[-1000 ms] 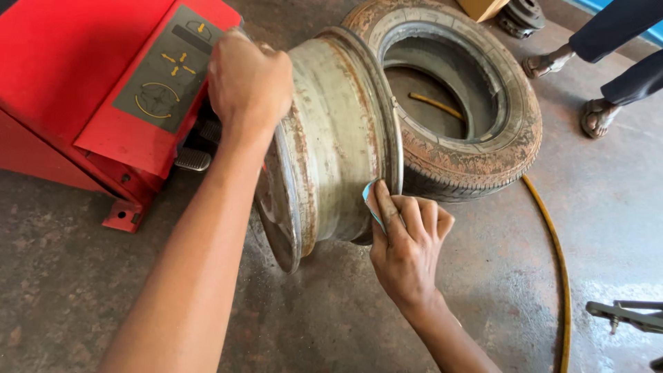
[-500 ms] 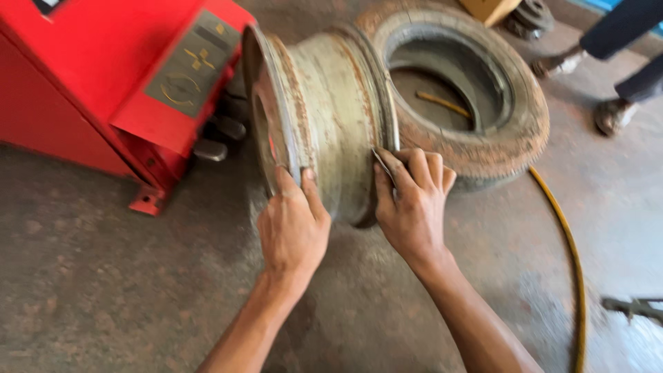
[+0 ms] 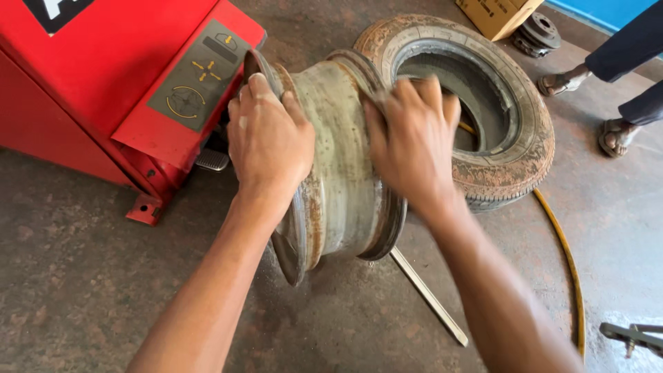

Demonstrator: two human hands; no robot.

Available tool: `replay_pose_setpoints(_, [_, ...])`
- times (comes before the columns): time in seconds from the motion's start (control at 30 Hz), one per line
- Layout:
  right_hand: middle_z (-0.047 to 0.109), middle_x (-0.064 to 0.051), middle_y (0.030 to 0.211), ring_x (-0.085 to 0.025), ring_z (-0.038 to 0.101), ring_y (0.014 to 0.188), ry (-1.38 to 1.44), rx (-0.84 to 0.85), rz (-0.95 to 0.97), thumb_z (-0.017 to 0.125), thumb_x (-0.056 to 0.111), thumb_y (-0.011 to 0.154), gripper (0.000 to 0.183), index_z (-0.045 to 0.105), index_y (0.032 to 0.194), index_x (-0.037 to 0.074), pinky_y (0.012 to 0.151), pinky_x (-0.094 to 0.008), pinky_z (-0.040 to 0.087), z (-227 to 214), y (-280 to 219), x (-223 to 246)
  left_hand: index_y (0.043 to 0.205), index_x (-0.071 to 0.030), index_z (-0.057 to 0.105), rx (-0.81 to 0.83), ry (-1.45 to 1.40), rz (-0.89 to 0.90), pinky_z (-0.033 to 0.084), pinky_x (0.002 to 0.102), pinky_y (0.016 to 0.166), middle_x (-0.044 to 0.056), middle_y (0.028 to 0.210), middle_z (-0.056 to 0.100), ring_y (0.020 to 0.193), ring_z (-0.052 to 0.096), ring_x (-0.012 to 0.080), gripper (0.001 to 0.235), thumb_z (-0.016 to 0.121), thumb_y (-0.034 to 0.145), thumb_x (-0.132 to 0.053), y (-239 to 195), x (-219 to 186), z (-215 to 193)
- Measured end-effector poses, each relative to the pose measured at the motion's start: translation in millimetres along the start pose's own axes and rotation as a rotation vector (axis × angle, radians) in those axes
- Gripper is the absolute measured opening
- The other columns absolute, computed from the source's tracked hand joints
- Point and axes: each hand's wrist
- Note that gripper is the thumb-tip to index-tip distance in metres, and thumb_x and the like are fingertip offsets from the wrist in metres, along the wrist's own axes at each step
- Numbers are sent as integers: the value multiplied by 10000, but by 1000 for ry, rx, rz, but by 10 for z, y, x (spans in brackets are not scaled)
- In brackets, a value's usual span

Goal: The person scrubs a rusty metal wheel rim with a sanding block, rotating it to clean different sections. The rim is held against a red machine while the person works on its surface.

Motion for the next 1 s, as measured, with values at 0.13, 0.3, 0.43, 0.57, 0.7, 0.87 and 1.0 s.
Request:
replay_pose_setpoints(0.13, [610,-84,986,-268,506,990,21,-38,-81,631,202,1032,191,745,1044,50,867,-460,335,-149,-66,121,1199,44,525,7,35,5,451,569,928,245,1218,619,1147,577,436,353,581,980,-228,16,-20,-21])
replay_pose_setpoints(0.3, [595,-61,956,-267,511,999,-83,-70,-91,642,230,1070,194,741,989,85,862,-454,334,-120,-153,116,1214,43,518,0,-51,-18,449,559,961,241,1245,613,1162,575,439,345,556,1005,-229,-99,-12,20])
replay_pose_setpoints(0.43, [594,-61,952,-260,504,971,-33,13,-120,629,248,1103,251,723,960,64,843,-426,337,24,274,-50,1216,35,500,83,34,-49,421,597,954,236,1269,592,1192,550,443,365,551,991,-248,59,-39,-32])
replay_pose_setpoints(0.57, [586,-65,910,-239,473,890,-19,-2,-61,606,252,1091,262,753,1080,35,793,-422,336,-96,-366,89,1292,54,455,39,-39,-91,418,623,952,254,1345,561,1215,531,475,442,562,963,-221,110,-50,71])
replay_pose_setpoints(0.7, [590,-74,968,-233,493,995,-72,115,-12,612,299,1138,355,717,904,54,887,-437,377,117,188,-137,1289,43,505,9,-119,-118,426,567,988,231,1294,605,1206,548,445,403,562,985,-216,60,-69,93])
replay_pose_setpoints(0.87, [598,-105,1145,-305,476,1190,-35,11,-105,657,255,1010,258,786,1164,93,957,-488,359,-10,65,36,1265,82,560,-62,-73,9,427,548,986,257,1263,610,1178,552,467,416,609,952,-189,59,-23,8])
replay_pose_setpoints(1.0, [613,-109,1247,-330,458,1269,37,-20,-40,655,277,1048,255,798,1124,79,1039,-510,327,-67,-109,78,1310,106,541,-69,-140,31,442,536,983,265,1277,601,1161,564,464,439,602,977,-174,-109,38,14])
Point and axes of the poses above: each hand's wrist, its own y-axis towards the middle knuckle, its own z-axis out of the palm, x = y × z
